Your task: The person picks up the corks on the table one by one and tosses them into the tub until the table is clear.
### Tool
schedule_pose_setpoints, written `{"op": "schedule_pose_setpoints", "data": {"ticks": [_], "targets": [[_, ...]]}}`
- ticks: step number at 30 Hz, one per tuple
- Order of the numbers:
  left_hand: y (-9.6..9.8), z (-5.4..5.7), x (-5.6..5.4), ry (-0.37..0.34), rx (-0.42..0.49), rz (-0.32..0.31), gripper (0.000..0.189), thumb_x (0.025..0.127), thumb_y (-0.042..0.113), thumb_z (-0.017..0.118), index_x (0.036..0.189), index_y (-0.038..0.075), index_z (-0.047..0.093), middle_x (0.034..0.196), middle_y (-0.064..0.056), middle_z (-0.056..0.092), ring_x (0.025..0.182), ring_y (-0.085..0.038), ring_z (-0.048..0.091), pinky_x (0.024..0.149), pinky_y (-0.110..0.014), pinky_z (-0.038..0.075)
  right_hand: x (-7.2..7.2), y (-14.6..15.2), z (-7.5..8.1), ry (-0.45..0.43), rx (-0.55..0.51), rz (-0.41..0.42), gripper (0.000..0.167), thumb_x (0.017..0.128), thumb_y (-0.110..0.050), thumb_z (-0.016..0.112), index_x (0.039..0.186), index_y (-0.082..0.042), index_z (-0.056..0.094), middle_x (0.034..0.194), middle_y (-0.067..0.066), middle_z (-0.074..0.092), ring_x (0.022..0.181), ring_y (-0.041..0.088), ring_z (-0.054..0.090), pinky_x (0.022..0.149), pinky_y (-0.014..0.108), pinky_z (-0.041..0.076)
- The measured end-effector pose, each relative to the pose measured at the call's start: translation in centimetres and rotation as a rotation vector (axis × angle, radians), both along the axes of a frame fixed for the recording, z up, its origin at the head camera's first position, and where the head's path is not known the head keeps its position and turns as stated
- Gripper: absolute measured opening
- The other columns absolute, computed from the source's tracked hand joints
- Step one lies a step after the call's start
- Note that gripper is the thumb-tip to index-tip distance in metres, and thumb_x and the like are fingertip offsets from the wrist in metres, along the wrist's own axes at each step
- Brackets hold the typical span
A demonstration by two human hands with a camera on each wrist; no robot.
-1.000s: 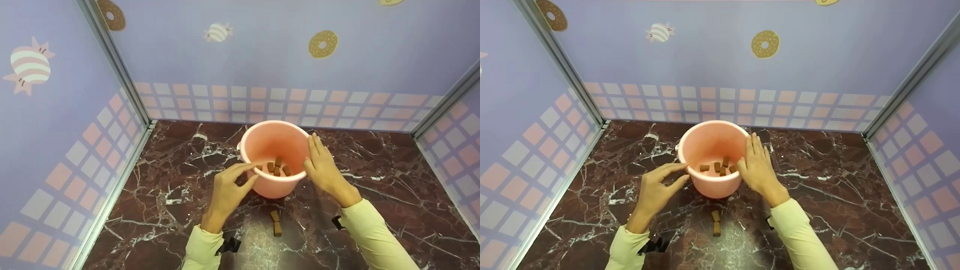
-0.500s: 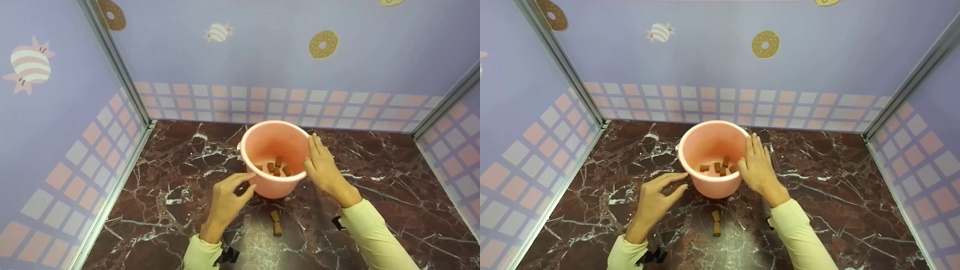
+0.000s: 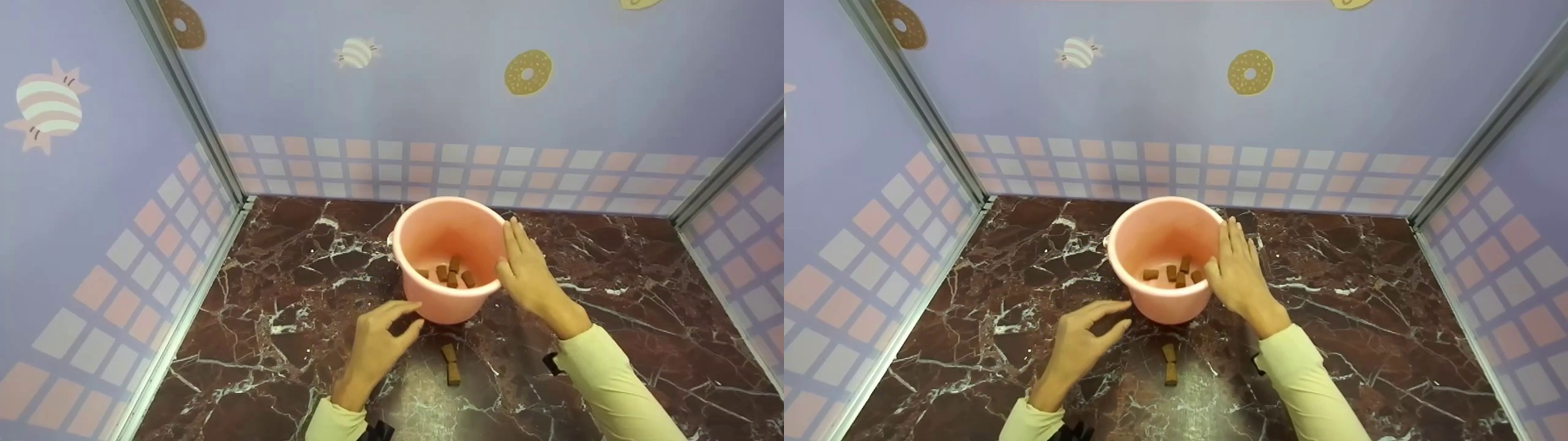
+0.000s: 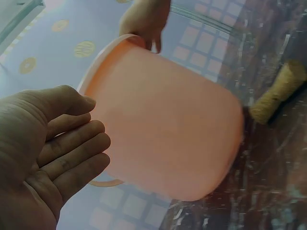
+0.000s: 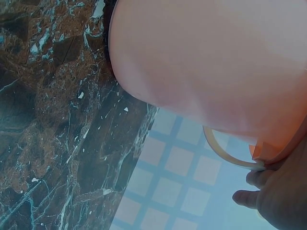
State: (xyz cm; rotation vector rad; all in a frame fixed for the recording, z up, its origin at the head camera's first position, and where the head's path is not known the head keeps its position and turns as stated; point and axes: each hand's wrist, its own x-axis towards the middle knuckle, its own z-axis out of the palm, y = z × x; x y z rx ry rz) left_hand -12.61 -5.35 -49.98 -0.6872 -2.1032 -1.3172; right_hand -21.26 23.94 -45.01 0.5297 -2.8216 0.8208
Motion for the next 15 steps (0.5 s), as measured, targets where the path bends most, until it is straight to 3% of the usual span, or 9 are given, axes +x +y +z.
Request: {"op": "schedule_pose_setpoints", "data": {"ticks": [15], "targets": [[2.1, -3.4, 1.4, -0.071, -0.029, -0.074, 0.03, 0.078, -0.007, 0.088, 0.106, 0.0, 0.08, 0.105, -0.007, 0.08, 0.094, -0.022, 0.077, 0.091, -0.029, 0.062, 0.0, 0.0, 0.0, -0.025, 0.023, 0.001, 0.069, 0.107, -0.015, 0.042, 0.163, 0.012, 0.011, 0.173, 0.029, 0.004, 0.16, 0.045, 0.004, 0.129, 0.061, 0.002]]}}
